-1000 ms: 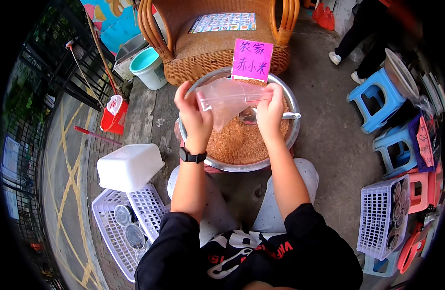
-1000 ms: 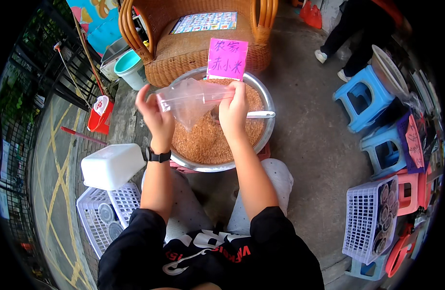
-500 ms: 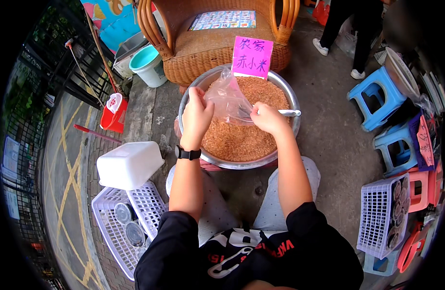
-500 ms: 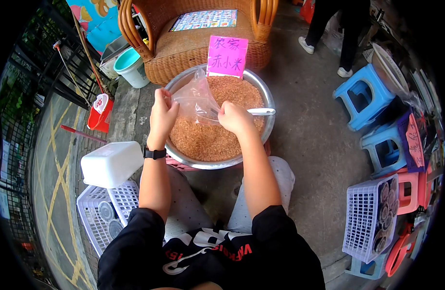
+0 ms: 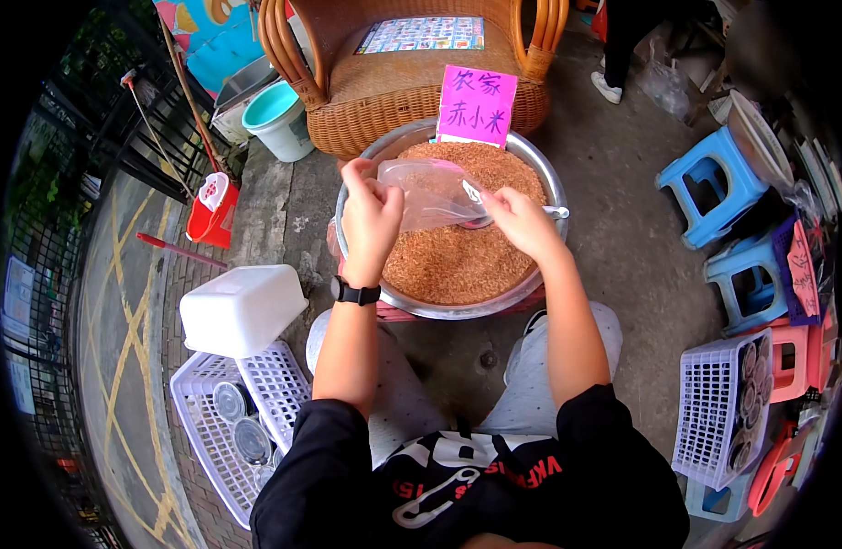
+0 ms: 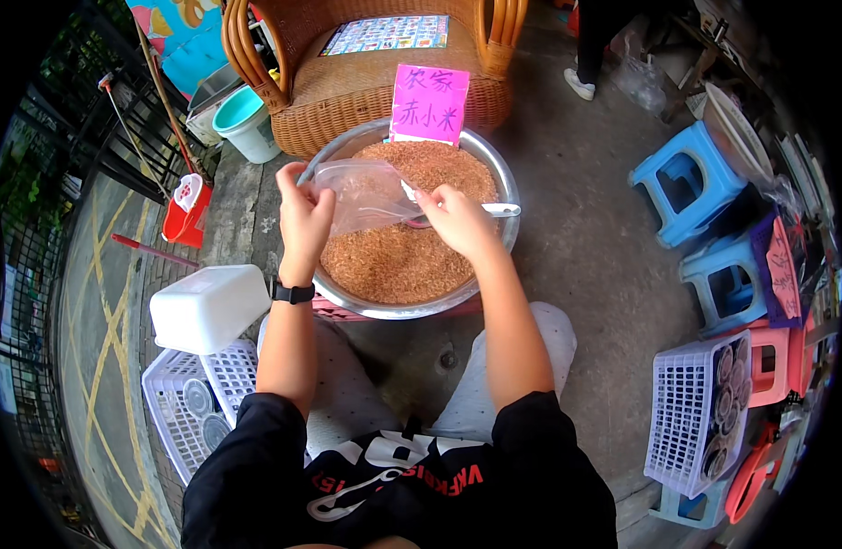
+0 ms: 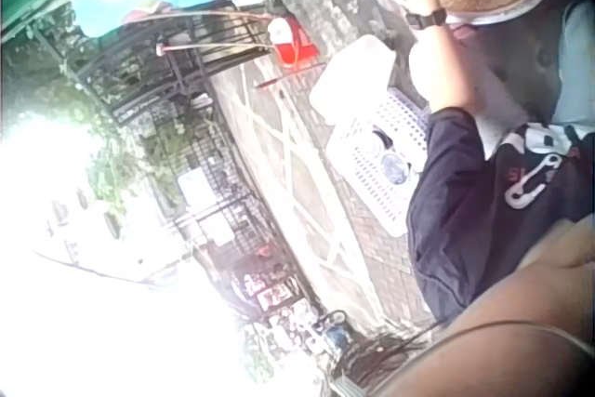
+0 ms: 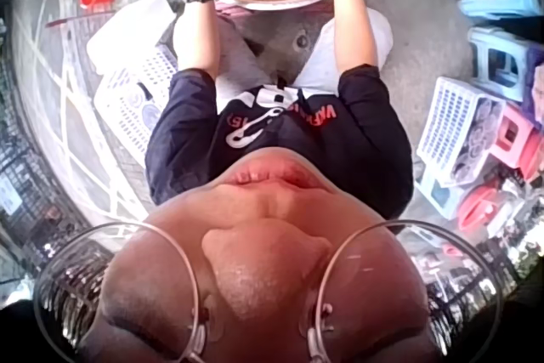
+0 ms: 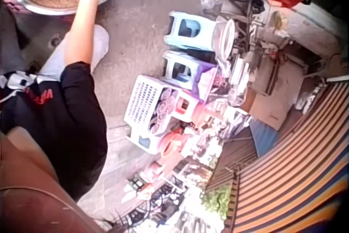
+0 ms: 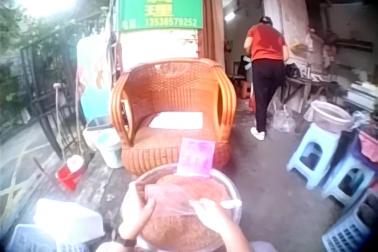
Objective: The person scoops red millet from a metal basin into a plastic bag using a spoon and seals the bag by hand. The person then opens another plastic bag and scoops more millet into it with the spoon.
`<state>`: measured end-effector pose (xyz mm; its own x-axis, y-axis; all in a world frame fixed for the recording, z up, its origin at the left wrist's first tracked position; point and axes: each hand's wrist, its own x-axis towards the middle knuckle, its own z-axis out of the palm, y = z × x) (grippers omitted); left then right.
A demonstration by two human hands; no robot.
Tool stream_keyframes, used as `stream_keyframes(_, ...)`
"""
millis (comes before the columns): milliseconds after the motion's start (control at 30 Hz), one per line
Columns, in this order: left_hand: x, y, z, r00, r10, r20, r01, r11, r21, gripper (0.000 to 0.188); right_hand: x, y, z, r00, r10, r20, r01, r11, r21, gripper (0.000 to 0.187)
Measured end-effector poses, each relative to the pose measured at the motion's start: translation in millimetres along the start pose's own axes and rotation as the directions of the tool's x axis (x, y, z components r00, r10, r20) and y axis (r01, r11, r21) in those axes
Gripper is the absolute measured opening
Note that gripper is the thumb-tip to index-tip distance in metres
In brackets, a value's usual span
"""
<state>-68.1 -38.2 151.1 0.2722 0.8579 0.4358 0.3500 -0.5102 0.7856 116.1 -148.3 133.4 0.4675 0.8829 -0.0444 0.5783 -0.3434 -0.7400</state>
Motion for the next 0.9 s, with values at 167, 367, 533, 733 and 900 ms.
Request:
stream_keyframes(167, 8.4, -15.9, -5.6, 0.983, 0.062, -0.171, -0.088, 0.985, -0.150, 0.031, -1.4, 49.6, -40.8, 0.931, 0.066, -0.360, -0.099, 0.992, -0.074, 0.040)
stream_keyframes(367, 16.3, -23.3, -9.7, 0.961, -0.050, -0.272, 0.003, 0.985, -0.171, 0.018, 9.8, 105.6, -46.6, 0.911, 0.348, -0.222, -0.403, 0.867, -0.294, 0.061)
stream_keyframes(533, 27.6, -33.9, -25.2, 0.956, -0.193, -0.222, 0.007, 0.771, -0.637, 0.022, 18.2, 125.2, -46.7, 0.899, 0.413, -0.145, -0.437, 0.871, -0.225, 0.065)
stream_keyframes(733, 39.5, -55.9, -38.6, 0.910, -0.400, -0.107, 0.100, 0.464, -0.880, 0.022, 30.3, 93.2, -47.4, 0.835, 0.550, 0.013, -0.539, 0.823, -0.178, 0.060)
stream_keyframes(900, 54.0, -80.5, -41.3, 0.919, -0.369, -0.140, -0.012, 0.329, -0.944, 0.021, 52.3, 119.1, -50.2, 0.835, 0.549, 0.037, -0.520, 0.809, -0.273, 0.051)
